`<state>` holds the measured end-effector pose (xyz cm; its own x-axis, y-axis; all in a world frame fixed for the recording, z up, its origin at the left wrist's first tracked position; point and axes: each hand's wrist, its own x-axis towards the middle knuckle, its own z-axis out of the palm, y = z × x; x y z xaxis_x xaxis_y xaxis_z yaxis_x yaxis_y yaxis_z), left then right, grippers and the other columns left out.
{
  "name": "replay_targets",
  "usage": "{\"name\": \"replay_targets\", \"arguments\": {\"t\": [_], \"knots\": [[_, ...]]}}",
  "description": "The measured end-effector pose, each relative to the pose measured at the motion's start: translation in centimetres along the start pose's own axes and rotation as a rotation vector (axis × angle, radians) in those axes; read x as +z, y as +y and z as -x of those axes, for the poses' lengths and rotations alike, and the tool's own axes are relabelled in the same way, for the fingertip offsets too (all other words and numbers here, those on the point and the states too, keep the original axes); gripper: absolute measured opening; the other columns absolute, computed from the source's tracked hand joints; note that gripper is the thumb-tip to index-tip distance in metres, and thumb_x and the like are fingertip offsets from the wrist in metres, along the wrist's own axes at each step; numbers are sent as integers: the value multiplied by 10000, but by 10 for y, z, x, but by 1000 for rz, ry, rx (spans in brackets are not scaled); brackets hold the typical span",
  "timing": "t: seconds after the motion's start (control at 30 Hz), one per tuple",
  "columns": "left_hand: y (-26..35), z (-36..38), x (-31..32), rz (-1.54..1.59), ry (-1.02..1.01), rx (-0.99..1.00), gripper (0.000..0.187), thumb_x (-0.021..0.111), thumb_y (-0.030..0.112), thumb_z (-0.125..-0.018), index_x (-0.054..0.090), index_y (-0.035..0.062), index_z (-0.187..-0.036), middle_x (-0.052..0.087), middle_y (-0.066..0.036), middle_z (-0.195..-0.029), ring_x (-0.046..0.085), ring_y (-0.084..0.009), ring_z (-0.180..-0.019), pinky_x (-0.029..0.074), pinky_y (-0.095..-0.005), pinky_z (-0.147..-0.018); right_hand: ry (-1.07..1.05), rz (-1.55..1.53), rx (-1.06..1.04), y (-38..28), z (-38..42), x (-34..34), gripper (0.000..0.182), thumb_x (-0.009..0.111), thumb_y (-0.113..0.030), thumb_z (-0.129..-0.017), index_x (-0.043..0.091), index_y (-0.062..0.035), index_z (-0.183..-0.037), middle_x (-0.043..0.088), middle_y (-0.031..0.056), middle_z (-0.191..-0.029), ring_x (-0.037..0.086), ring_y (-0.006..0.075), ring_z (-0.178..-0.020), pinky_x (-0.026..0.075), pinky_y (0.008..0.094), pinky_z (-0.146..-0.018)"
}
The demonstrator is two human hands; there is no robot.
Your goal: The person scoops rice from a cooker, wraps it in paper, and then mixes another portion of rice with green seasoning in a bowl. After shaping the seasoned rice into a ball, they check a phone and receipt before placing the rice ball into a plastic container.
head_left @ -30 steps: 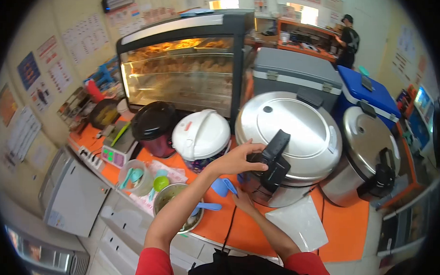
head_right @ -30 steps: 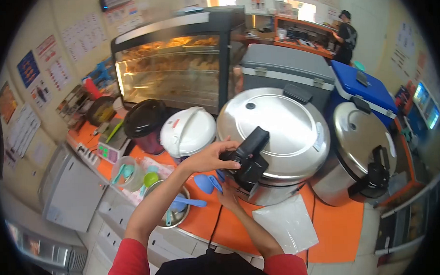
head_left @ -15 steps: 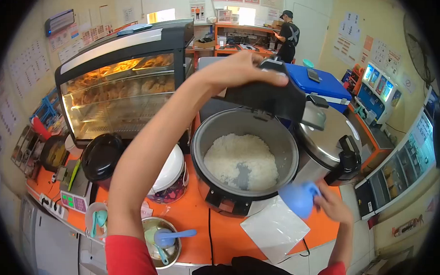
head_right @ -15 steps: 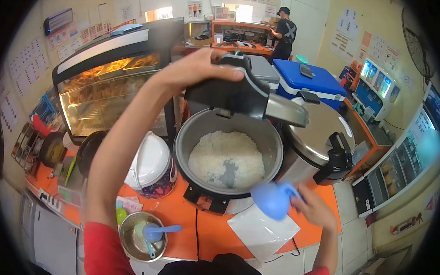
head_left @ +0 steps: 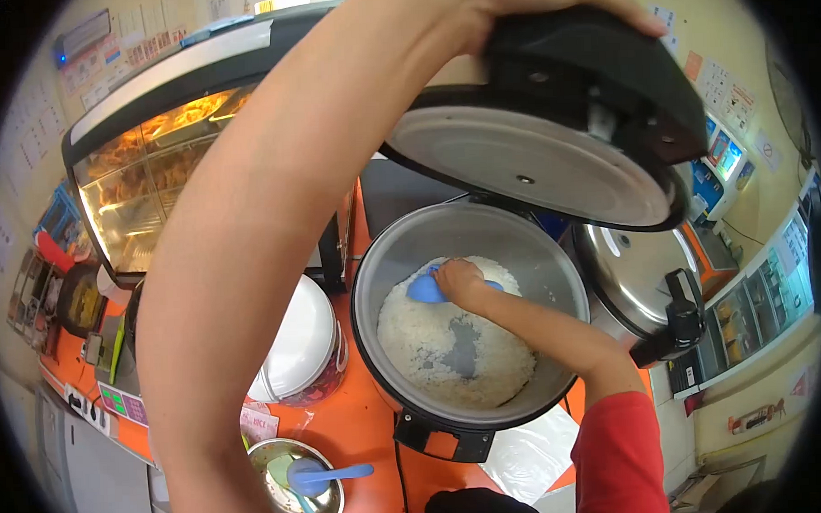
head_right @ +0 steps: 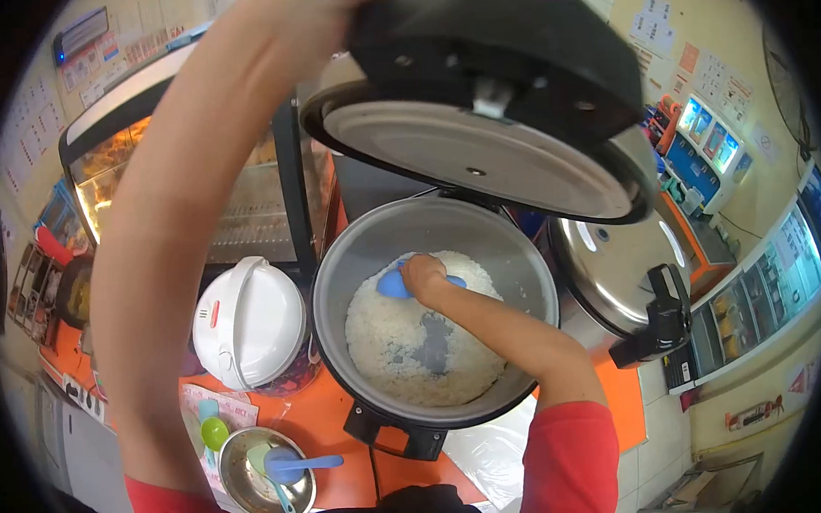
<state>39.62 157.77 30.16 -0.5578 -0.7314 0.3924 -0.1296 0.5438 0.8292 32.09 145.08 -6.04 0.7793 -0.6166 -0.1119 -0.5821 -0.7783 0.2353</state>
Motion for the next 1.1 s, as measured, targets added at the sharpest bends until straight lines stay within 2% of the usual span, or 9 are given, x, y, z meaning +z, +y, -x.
{"name": "replay_targets", "arguments": {"t": [0.3, 0.37, 0.47, 0.53, 0.73, 0.8, 0.87, 0.9, 1.1], "knots": [[-3, 14, -6, -59, 59, 88, 410, 594, 402, -747, 584, 69, -986, 599, -156, -955, 556, -249, -851, 434, -379, -720, -590, 11, -425, -20, 37, 16, 316, 358, -204, -873, 623, -44, -934, 625, 153, -892, 617, 303, -787, 503, 396, -630], [-3, 16, -5, -64, 68, 81, 406, 595, 401, -746, 584, 72, -984, 598, -155, -958, 554, -253, -851, 433, -383, -719, -589, -133, -429, -26, 70, 38, 252, 537, -81, -717, 619, -21, -947, 631, 158, -814, 614, 310, -748, 490, 400, -578], [-4, 18, -7, -32, 96, 64, 396, 596, 396, -746, 586, 76, -979, 598, -152, -960, 551, -255, -854, 431, -387, -715, -825, -230, -314, -21, 89, 2, 230, 459, -122, -790, 600, -27, -945, 597, 146, -669, 605, 286, -618, 466, 405, -500], [-3, 14, -11, -17, 89, 55, 389, 597, 392, -745, 587, 78, -976, 598, -150, -961, 548, -256, -857, 431, -389, -712, -1153, -467, -146, -4, 99, 6, 504, 264, -440, -901, 488, -36, -700, 455, 59, -537, 425, 172, -391, 374, 335, -397], [1, 2, -9, 35, 123, -32, 369, 607, 381, -740, 592, 78, -951, 608, -134, -937, 560, -247, -839, 435, -387, -702, -1530, -750, 114, 40, 91, -13, 474, 263, -444, -908, 454, -53, -721, 360, 24, -530, 314, 109, -399, 330, 256, -361], [-10, -1, -12, 12, 62, 119, 361, 619, 388, -729, 594, 96, -940, 624, -108, -893, 578, -220, -767, 438, -385, -674, -1340, -761, 130, 46, 99, -4, 468, 281, -432, -907, 472, -24, -780, 480, 99, -587, 465, 204, -457, 412, 351, -456], [9, -10, -28, 97, -60, -61, 358, 625, 393, -724, 596, 106, -936, 628, -98, -874, 581, -207, -742, 438, -378, -659, -381, -500, -139, 27, 120, 1, 451, 313, -399, -906, 437, 33, -943, 564, 179, -701, 574, 316, -617, 447, 416, -569], [14, -15, -34, 162, -175, -244, 356, 631, 399, -718, 597, 116, -932, 632, -88, -855, 585, -194, -717, 438, -371, -644, -596, -453, -63, 19, 125, -13, 440, 324, -362, -903, 394, 60, -1005, 569, 273, -832, 554, 414, -832, 416, 460, -738], [-5, -1, -3, -126, 124, 34, 332, 611, 413, -725, 600, 151, -928, 630, -64, -840, 579, -198, -726, 415, -417, -651, -430, -268, -179, 30, 79, -13, 550, 284, -415, -905, 551, 64, -860, 585, 233, -878, 562, 392, -839, 422, 452, -749]]}}
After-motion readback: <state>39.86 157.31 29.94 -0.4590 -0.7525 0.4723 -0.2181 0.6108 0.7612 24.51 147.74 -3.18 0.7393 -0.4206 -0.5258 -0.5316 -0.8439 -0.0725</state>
